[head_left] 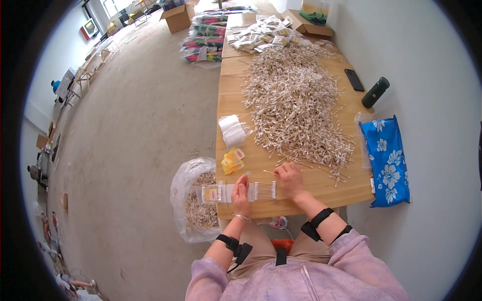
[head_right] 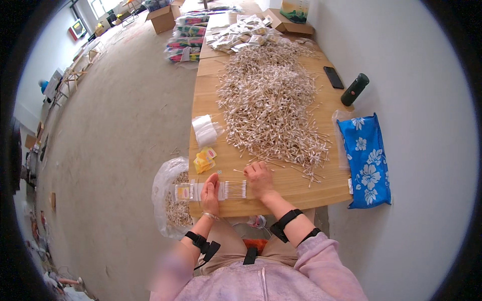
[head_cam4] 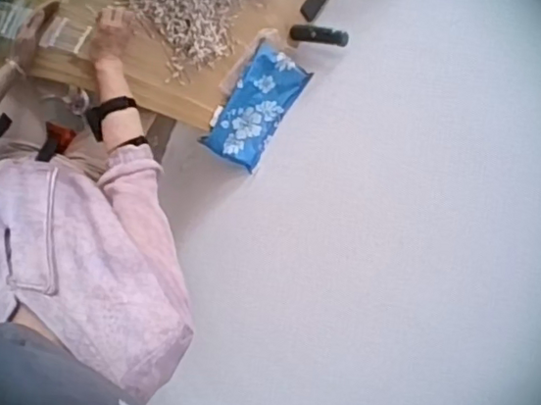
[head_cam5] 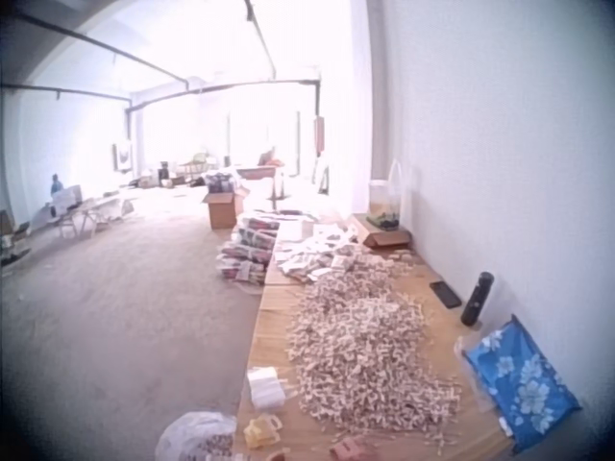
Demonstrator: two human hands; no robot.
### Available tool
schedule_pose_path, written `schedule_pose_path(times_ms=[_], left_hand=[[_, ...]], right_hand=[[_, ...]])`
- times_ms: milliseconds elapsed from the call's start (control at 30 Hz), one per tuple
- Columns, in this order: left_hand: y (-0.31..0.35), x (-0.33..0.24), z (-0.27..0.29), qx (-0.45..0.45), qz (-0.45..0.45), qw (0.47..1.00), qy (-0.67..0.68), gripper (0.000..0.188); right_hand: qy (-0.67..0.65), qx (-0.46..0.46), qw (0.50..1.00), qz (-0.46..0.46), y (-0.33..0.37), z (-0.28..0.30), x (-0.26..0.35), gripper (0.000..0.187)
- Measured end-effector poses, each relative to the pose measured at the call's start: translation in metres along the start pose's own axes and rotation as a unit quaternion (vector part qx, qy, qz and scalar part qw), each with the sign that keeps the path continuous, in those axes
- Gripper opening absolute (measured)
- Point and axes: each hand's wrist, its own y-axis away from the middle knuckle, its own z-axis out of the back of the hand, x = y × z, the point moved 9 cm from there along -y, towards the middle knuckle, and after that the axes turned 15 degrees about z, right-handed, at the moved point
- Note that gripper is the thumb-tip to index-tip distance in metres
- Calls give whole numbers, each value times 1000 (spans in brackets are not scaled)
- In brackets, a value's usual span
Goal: Sorting small white plastic stems and placing them into a plastic tray.
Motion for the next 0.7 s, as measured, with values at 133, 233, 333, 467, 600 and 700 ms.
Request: schedule_pose_path(times_ms=[133,233,333,467,600,700], left_hand=[[-1,2,1,-7,-7,1000,-15,42],[0,2,1,-7,-11,1000,-18,41],[-1,3,-1,-7,-7,1000,-12,41],[-1,5,3,-13,-3,1000,-7,39],[-3,1,7,-9,-9,1000,3,40],[-4,3,2,-10,5,1000,1,42]], right_hand=[[-22,64,998,9,0,-16,19,7],[-61,40,997,-8,5,-13,19,11],[-57,-50,997,-28,13,5,13,16],[-46,-25,996,-78,32,6,12,25],[-15,-19,997,-78,33,4,30,31],[-45,-9,994,-95,34,-2,30,35]])
